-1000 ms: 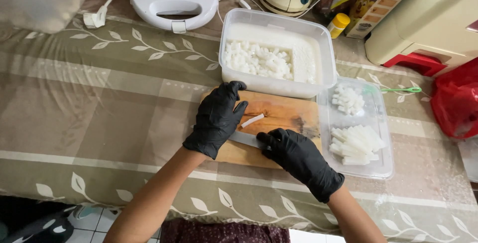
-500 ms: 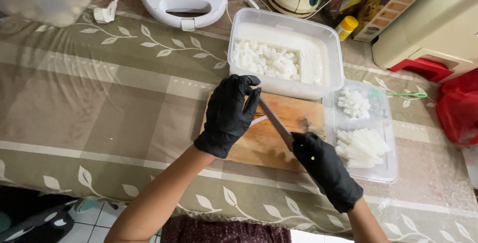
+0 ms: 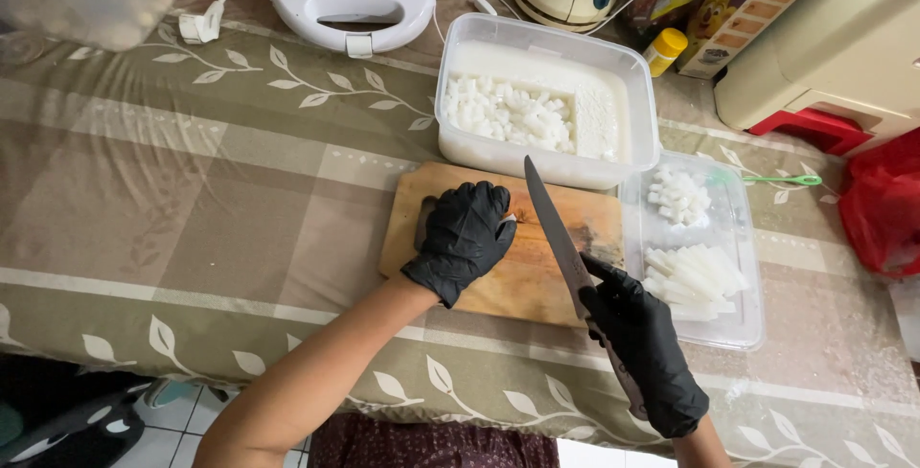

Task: Cutting strips of agar agar into small pieces on a wooden board and transferring them to a container.

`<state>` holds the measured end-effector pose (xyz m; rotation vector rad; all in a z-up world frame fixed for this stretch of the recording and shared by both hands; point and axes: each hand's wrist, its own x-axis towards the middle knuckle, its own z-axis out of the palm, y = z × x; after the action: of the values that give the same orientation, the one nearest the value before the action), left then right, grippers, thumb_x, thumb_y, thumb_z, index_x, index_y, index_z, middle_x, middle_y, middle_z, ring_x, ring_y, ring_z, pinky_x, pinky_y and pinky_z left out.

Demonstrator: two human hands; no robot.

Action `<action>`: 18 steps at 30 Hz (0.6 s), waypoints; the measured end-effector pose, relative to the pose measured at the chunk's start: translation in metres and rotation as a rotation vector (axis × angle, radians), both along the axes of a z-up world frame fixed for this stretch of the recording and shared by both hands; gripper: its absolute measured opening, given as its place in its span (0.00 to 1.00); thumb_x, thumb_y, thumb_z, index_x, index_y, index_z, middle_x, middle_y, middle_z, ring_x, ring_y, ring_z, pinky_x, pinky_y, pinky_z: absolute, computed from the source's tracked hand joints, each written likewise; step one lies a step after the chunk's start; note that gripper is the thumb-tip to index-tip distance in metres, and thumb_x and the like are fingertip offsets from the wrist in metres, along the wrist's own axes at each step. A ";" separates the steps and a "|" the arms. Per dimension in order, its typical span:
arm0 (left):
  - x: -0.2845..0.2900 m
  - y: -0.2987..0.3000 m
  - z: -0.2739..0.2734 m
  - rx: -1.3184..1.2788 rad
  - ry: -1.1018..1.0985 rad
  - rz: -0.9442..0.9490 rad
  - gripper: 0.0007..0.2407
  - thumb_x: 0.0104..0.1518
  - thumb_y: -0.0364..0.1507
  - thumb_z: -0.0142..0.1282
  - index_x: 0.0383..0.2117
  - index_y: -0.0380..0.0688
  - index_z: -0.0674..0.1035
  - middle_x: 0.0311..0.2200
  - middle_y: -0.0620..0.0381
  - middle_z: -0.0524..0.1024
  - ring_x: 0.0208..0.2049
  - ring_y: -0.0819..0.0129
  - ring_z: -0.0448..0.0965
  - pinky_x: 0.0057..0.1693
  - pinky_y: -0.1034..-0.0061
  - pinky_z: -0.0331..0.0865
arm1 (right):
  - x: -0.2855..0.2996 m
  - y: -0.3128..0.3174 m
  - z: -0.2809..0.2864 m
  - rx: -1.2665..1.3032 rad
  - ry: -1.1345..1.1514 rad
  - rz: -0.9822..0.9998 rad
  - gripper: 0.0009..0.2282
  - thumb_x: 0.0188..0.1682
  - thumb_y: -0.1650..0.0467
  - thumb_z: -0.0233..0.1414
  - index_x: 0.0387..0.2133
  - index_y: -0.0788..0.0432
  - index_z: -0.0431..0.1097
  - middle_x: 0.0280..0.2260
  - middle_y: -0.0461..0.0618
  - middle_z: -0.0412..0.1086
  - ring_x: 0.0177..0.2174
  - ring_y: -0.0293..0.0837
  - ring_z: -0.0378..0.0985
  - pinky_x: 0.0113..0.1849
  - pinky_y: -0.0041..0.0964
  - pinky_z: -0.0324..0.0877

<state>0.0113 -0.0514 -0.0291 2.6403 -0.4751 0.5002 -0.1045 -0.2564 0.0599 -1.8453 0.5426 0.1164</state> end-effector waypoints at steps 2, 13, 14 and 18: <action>0.000 0.000 0.000 0.010 -0.027 0.008 0.09 0.55 0.43 0.55 0.32 0.58 0.75 0.30 0.62 0.72 0.33 0.54 0.75 0.36 0.51 0.65 | 0.002 0.003 0.004 -0.192 0.012 0.121 0.22 0.49 0.73 0.54 0.59 0.46 0.74 0.20 0.49 0.68 0.19 0.41 0.64 0.24 0.35 0.66; -0.003 -0.001 -0.016 0.049 -0.152 0.053 0.03 0.53 0.36 0.55 0.28 0.57 0.76 0.25 0.64 0.72 0.28 0.60 0.75 0.37 0.57 0.64 | 0.003 -0.042 -0.046 -0.909 -0.388 0.589 0.23 0.48 0.68 0.57 0.59 0.37 0.69 0.30 0.41 0.78 0.22 0.43 0.76 0.28 0.42 0.71; -0.004 -0.001 -0.017 0.054 -0.169 0.060 0.02 0.53 0.35 0.55 0.27 0.57 0.76 0.24 0.65 0.71 0.27 0.60 0.74 0.37 0.57 0.64 | 0.003 -0.045 -0.047 -0.966 -0.464 0.633 0.24 0.48 0.70 0.58 0.59 0.37 0.68 0.29 0.40 0.78 0.20 0.43 0.75 0.26 0.43 0.72; -0.004 -0.006 -0.017 0.047 -0.128 0.104 0.01 0.54 0.34 0.54 0.27 0.61 0.78 0.23 0.66 0.72 0.27 0.61 0.75 0.41 0.55 0.65 | 0.004 -0.054 -0.055 -1.061 -0.405 0.665 0.25 0.48 0.66 0.57 0.61 0.32 0.65 0.33 0.41 0.78 0.21 0.48 0.78 0.23 0.46 0.72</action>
<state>0.0070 -0.0571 -0.0460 2.6996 -0.3937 0.7023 -0.1001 -0.3103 0.0050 -2.9229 -0.4246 -0.1384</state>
